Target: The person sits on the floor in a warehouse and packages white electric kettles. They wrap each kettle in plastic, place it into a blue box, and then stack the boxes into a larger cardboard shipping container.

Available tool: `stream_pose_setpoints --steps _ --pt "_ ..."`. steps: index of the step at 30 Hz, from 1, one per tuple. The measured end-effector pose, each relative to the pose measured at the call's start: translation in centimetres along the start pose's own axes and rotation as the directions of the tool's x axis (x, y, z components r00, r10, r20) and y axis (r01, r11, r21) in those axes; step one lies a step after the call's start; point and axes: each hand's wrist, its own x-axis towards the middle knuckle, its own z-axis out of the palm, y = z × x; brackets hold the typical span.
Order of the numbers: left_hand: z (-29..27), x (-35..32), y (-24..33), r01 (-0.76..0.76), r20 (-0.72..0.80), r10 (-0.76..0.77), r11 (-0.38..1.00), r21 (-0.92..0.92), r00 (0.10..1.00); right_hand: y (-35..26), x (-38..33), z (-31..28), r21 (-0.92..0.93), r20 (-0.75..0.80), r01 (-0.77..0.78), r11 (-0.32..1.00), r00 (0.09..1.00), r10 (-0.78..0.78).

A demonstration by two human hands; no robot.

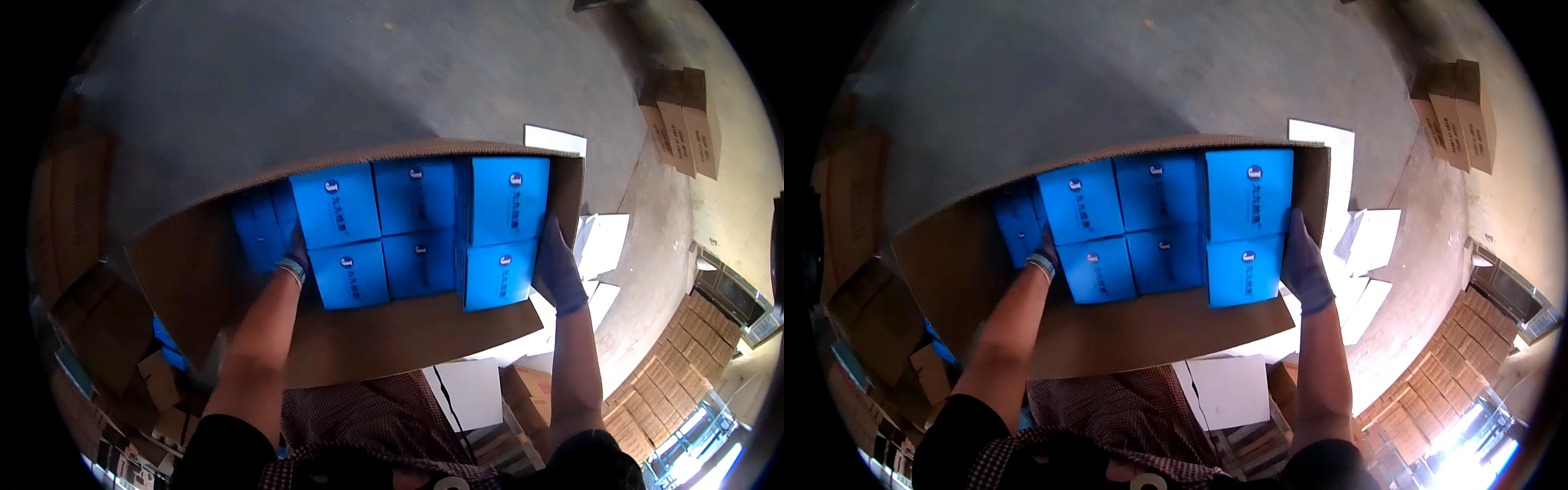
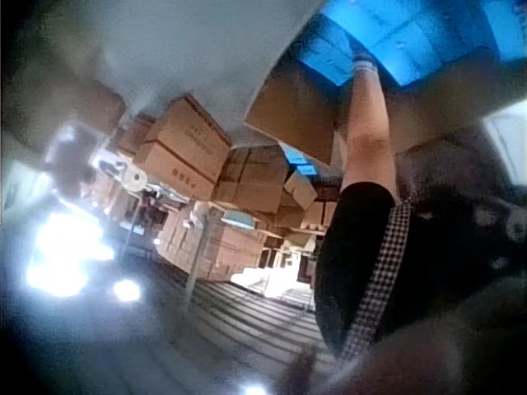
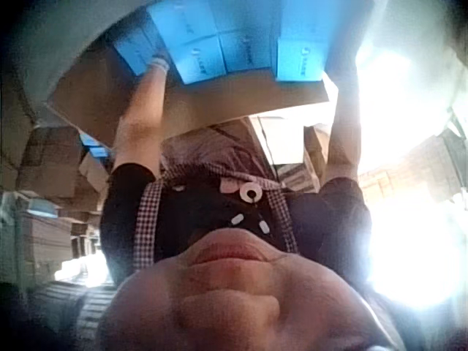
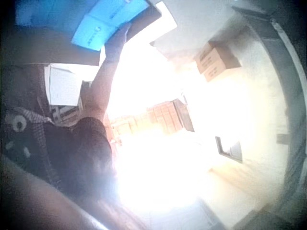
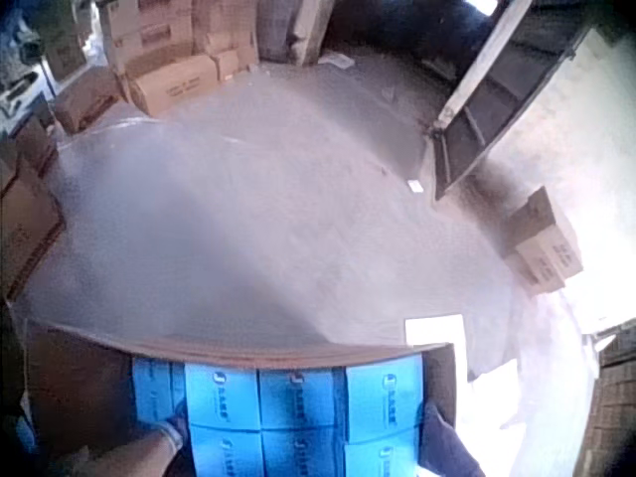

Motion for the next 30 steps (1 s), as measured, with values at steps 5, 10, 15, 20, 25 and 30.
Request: stream_pose_setpoints --steps 5,10,15,20,25,30 --pt "-3.1 1.2 -0.1 -0.058 -0.078 0.067 0.993 0.107 0.995 4.3 -0.4 5.0 -0.910 0.376 0.371 -0.183 0.557 -0.741" --pt "-1.2 2.7 -1.4 -0.032 -0.033 0.032 0.999 0.014 0.999 8.6 9.7 3.9 -0.935 0.338 0.141 -0.325 0.632 -0.697" --pt "-1.5 4.8 -2.0 -0.147 -0.065 0.146 0.989 -0.015 0.987 8.6 11.2 4.1 -0.920 0.391 0.220 -0.326 0.590 -0.706" --pt "-1.4 4.9 -2.0 -0.259 -0.092 0.353 0.817 0.515 0.931 10.4 5.5 11.6 -0.848 0.504 0.456 -0.272 0.530 -0.683" --pt "0.3 -0.1 -2.5 -0.347 0.131 0.437 0.463 0.816 0.890 18.6 4.8 20.7 -0.640 0.753 0.521 -0.564 0.573 -0.325" --pt "1.7 -9.0 -2.7 -0.319 0.303 0.516 -0.061 0.946 0.801 19.9 5.9 19.9 -0.600 0.793 0.469 -0.648 0.457 -0.403"
